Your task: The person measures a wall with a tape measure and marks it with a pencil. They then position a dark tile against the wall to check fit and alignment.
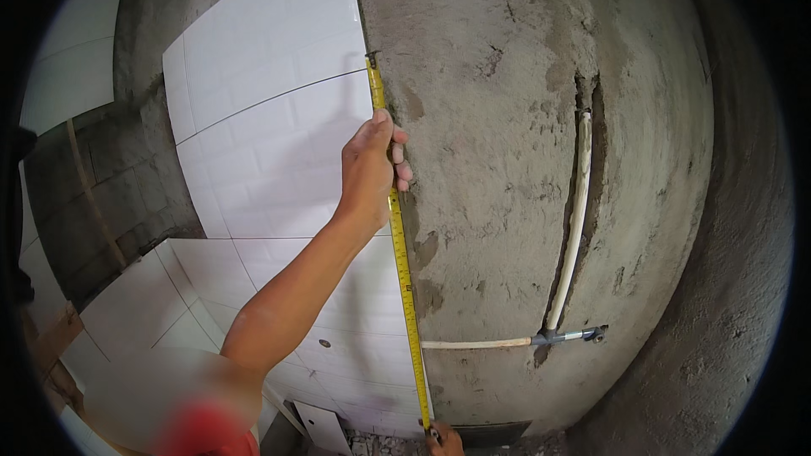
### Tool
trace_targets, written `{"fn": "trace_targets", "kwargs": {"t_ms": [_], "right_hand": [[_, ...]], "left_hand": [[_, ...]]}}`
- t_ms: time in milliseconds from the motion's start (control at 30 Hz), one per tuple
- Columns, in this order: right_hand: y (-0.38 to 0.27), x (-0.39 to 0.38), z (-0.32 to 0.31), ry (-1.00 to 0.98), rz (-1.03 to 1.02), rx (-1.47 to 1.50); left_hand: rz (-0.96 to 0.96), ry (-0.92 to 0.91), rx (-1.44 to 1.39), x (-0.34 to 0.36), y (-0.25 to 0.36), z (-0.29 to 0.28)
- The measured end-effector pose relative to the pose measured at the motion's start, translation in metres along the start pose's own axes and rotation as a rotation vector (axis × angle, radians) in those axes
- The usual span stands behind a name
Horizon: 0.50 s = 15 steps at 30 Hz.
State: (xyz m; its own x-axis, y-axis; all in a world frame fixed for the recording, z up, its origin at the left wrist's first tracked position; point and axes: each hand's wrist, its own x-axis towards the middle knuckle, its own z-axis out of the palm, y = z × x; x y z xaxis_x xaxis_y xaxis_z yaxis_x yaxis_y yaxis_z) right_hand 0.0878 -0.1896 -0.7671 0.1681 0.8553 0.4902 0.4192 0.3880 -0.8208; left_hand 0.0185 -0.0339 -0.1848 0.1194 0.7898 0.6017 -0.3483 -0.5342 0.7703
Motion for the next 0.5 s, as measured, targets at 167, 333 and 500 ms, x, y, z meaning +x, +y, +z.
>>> {"fn": "trace_targets", "kwargs": {"t_ms": [167, 333, 500], "right_hand": [[-0.099, 0.085, -0.024, -0.083, 0.248, 0.251], [-0.109, 0.123, -0.016, 0.013, 0.220, 0.117], [-0.087, 0.137, 0.002, 0.053, 0.253, 0.033]], "left_hand": [[-0.025, -0.025, 0.068, 0.008, 0.005, 0.002], [0.185, -0.033, 0.572, 0.037, 0.019, -0.009], [0.346, -0.001, 0.834, 0.071, 0.046, -0.025]]}}
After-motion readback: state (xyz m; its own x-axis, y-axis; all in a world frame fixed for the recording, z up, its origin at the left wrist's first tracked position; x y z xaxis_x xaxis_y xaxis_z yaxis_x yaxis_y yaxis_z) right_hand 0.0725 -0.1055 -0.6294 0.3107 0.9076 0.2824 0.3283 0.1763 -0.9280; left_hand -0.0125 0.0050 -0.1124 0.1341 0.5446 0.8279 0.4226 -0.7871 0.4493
